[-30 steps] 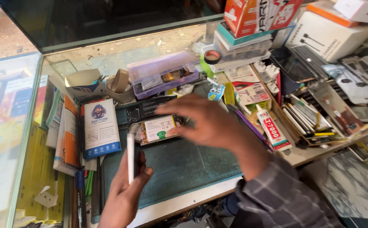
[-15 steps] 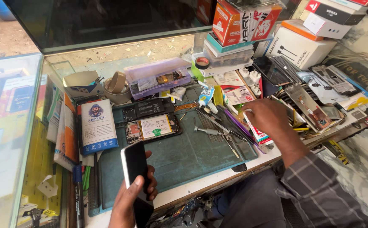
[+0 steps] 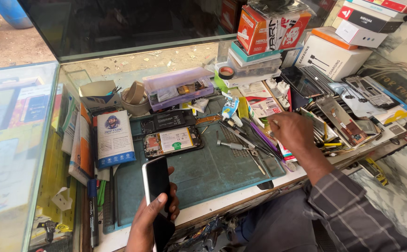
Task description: The person repairs a disassembled smartphone on a cluttered workbench. They use a screwdriver to remove screws from the motherboard and a metal pry tool to disconnect ribbon cables and lift components. The person also briefly handles a white phone casing and a green cable.
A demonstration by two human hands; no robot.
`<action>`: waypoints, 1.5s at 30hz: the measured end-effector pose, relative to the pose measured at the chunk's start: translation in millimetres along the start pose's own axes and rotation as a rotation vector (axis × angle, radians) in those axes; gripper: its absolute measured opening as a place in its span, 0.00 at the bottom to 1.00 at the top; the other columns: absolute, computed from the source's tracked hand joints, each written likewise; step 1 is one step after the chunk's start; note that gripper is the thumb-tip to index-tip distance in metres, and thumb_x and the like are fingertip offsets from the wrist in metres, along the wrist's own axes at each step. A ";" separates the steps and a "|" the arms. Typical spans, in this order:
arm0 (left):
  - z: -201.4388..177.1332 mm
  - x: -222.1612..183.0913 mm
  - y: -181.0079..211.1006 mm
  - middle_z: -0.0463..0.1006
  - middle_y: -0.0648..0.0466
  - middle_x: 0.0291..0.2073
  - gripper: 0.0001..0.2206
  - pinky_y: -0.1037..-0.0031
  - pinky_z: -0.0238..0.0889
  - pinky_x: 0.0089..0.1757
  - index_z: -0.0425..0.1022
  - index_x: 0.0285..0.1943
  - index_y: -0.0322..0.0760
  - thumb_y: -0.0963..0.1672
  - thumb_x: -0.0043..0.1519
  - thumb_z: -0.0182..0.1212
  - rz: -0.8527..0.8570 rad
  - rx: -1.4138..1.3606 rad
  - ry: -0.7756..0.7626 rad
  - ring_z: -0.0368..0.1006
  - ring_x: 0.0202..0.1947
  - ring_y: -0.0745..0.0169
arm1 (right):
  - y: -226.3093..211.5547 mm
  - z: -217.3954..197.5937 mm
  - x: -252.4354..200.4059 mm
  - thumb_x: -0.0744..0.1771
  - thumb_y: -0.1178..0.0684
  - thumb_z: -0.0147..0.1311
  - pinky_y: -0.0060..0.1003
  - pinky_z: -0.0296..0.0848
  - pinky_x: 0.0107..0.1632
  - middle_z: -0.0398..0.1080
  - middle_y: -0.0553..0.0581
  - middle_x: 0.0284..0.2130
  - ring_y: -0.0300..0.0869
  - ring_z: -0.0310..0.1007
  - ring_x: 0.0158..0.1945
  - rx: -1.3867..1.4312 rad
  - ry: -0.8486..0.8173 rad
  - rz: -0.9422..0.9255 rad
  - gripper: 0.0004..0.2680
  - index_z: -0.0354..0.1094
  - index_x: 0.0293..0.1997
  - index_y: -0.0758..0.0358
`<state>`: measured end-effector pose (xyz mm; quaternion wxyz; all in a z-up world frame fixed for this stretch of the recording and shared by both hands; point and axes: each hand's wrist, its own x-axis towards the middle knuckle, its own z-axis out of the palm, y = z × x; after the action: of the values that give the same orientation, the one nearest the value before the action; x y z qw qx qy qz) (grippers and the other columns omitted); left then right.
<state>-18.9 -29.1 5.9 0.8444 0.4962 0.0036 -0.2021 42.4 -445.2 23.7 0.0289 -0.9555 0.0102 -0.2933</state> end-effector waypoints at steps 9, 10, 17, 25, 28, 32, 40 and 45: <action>9.7 -9.2 1.9 0.70 0.47 0.39 0.47 0.69 0.62 0.35 0.54 0.77 0.34 0.47 0.42 0.67 -0.004 0.033 -0.077 0.67 0.33 0.60 | -29.6 -28.6 -3.3 0.66 0.54 0.63 0.24 0.70 0.35 0.78 0.47 0.33 0.29 0.75 0.34 0.848 -0.012 0.107 0.04 0.77 0.43 0.58; 11.6 -12.1 2.2 0.71 0.47 0.40 0.48 0.71 0.62 0.37 0.52 0.78 0.36 0.46 0.43 0.67 0.029 0.057 -0.149 0.68 0.34 0.60 | -46.7 -28.3 -9.3 0.65 0.54 0.64 0.25 0.70 0.34 0.78 0.46 0.33 0.29 0.73 0.32 0.891 -0.096 0.161 0.04 0.77 0.41 0.58; 27.6 -24.7 4.1 0.73 0.44 0.43 0.47 0.71 0.66 0.43 0.46 0.80 0.38 0.44 0.48 0.65 0.033 0.106 -0.446 0.71 0.38 0.60 | -173.0 -29.8 -69.0 0.66 0.58 0.64 0.27 0.74 0.39 0.76 0.50 0.32 0.32 0.75 0.36 1.291 -0.425 -0.027 0.03 0.76 0.40 0.64; 19.4 -26.7 11.6 0.76 0.39 0.53 0.40 0.72 0.67 0.43 0.52 0.76 0.31 0.40 0.50 0.64 0.008 -0.008 -0.543 0.74 0.39 0.61 | -180.0 -32.3 -55.5 0.61 0.63 0.65 0.29 0.78 0.40 0.77 0.51 0.35 0.34 0.80 0.37 1.004 -0.022 -0.201 0.06 0.73 0.37 0.64; 19.9 -41.1 14.2 0.77 0.40 0.54 0.35 0.75 0.66 0.46 0.54 0.72 0.31 0.40 0.54 0.63 -0.053 -0.087 -0.639 0.73 0.41 0.62 | -172.6 -17.2 -35.2 0.61 0.64 0.64 0.30 0.77 0.42 0.77 0.51 0.33 0.35 0.79 0.38 1.029 -0.104 -0.105 0.07 0.73 0.39 0.62; 16.3 -40.2 31.7 0.77 0.45 0.48 0.35 0.76 0.64 0.39 0.58 0.71 0.42 0.39 0.50 0.61 -0.019 0.057 -0.400 0.70 0.36 0.66 | -152.0 1.5 -29.9 0.63 0.64 0.57 0.36 0.77 0.52 0.79 0.57 0.41 0.40 0.79 0.46 1.504 -0.398 0.119 0.07 0.74 0.44 0.67; 14.3 -45.6 35.0 0.71 0.50 0.39 0.23 0.78 0.60 0.45 0.64 0.53 0.39 0.38 0.49 0.66 0.079 0.637 -0.133 0.68 0.41 0.66 | -143.5 -16.7 -79.5 0.68 0.57 0.55 0.40 0.77 0.48 0.74 0.57 0.37 0.40 0.77 0.40 2.131 -0.819 -0.024 0.06 0.65 0.45 0.67; 10.7 -35.5 33.0 0.66 0.51 0.42 0.21 0.75 0.61 0.42 0.61 0.52 0.34 0.36 0.50 0.61 0.283 0.411 -0.085 0.64 0.43 0.65 | -163.5 -59.0 -85.0 0.70 0.53 0.55 0.38 0.76 0.41 0.70 0.56 0.34 0.39 0.76 0.36 1.268 -0.842 -0.692 0.09 0.58 0.45 0.66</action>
<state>-42.2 -12.1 46.3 0.7451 0.6440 -0.1423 -0.0991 -60.7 -281.9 34.8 0.4707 -0.7371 -0.4624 0.1459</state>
